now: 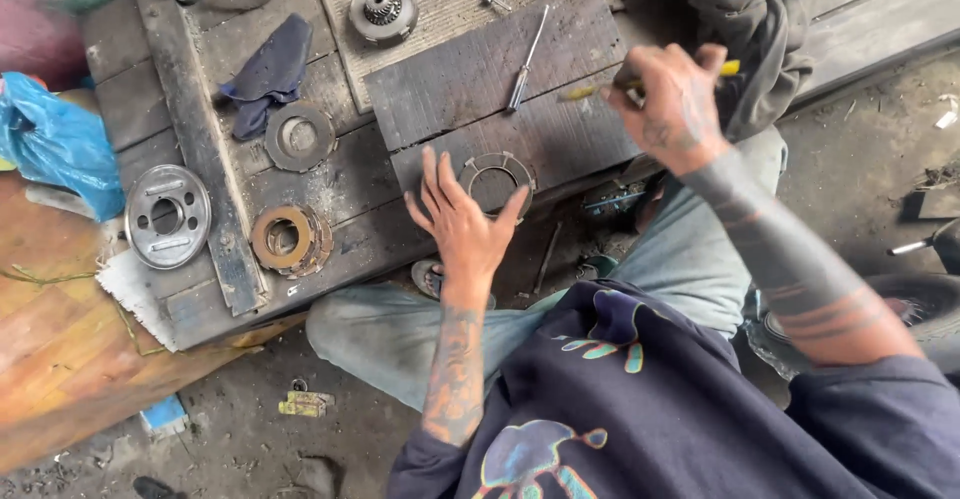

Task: Manually cutting out circular labels or gaskets from a sheet of material using a small hand tool on a wooden block.

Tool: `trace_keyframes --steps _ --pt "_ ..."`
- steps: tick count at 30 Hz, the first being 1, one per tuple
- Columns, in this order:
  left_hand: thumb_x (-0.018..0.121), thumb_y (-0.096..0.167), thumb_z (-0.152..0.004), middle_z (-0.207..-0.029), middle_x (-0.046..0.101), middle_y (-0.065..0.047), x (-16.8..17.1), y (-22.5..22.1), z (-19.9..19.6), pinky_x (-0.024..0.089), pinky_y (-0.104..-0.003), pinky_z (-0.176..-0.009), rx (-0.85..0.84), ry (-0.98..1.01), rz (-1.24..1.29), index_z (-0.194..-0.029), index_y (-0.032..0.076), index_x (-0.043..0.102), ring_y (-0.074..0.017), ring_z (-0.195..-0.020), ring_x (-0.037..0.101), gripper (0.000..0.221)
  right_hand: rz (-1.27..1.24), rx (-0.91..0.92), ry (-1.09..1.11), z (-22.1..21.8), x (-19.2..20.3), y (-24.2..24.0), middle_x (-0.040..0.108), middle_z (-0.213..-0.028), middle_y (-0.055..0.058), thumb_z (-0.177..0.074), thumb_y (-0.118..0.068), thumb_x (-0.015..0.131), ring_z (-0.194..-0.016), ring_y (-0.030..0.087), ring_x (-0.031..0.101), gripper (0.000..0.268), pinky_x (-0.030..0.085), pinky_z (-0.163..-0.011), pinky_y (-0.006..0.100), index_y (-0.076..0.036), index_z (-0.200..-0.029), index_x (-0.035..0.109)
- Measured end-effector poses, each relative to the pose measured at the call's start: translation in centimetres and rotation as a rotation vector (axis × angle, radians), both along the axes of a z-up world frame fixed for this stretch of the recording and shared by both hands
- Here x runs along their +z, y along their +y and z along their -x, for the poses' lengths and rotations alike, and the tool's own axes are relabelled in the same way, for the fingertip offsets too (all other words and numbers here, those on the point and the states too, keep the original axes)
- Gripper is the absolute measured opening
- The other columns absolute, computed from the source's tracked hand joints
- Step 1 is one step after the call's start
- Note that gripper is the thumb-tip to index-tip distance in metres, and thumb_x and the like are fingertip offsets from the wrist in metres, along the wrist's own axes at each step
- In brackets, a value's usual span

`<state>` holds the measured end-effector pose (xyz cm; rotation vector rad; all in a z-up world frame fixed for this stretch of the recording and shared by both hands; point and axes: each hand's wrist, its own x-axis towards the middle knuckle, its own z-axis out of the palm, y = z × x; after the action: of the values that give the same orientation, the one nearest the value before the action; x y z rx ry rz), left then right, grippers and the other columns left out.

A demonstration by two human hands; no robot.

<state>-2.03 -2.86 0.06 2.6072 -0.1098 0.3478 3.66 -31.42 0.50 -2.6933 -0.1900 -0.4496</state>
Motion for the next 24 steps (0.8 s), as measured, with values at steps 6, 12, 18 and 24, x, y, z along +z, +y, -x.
trace_keyframes --steps 6,12,18,24 --pt "0.083 0.047 -0.076 -0.156 0.046 -0.017 2.1 3.4 -0.3 0.017 -0.063 -0.119 -0.440 0.082 -0.101 -0.151 0.004 0.047 -0.0341 -0.143 0.044 0.094 -0.260 -0.014 0.189 1.8 1.1 2.4 0.063 -0.081 -0.001 -0.098 -0.033 0.076 -0.089 0.024 0.062 0.017 0.028 -0.095 0.042 -0.022 -0.101 0.063" --pt "0.085 0.064 -0.064 -0.137 0.048 -0.013 -0.2 1.8 -1.4 0.024 -0.058 -0.113 -0.265 0.032 -0.129 -0.146 0.006 0.052 -0.0330 -0.127 0.045 0.106 -0.104 0.093 0.125 1.7 3.7 7.2 0.068 -0.081 -0.006 -0.084 -0.029 0.082 -0.088 0.021 0.065 0.017 0.032 -0.093 0.046 -0.027 -0.091 0.067" --pt "0.087 0.059 -0.061 -0.137 0.048 -0.013 -0.2 1.5 -1.1 0.023 -0.057 -0.112 -0.235 0.007 -0.103 -0.144 0.005 0.052 -0.0335 -0.125 0.046 0.105 0.226 0.087 0.141 0.5 1.2 6.6 0.069 -0.078 -0.005 -0.083 -0.031 0.073 -0.084 0.021 0.066 0.009 0.034 -0.095 0.053 -0.028 -0.086 0.065" --pt "0.081 0.060 -0.071 -0.137 0.050 -0.019 0.9 1.2 -1.0 0.025 -0.056 -0.110 -0.231 -0.008 -0.145 -0.144 0.002 0.049 -0.0343 -0.121 0.047 0.099 0.147 0.246 0.252 2.4 2.5 9.4 0.070 -0.081 0.000 -0.083 -0.026 0.070 -0.081 0.028 0.066 0.009 0.038 -0.091 0.062 -0.021 -0.087 0.063"
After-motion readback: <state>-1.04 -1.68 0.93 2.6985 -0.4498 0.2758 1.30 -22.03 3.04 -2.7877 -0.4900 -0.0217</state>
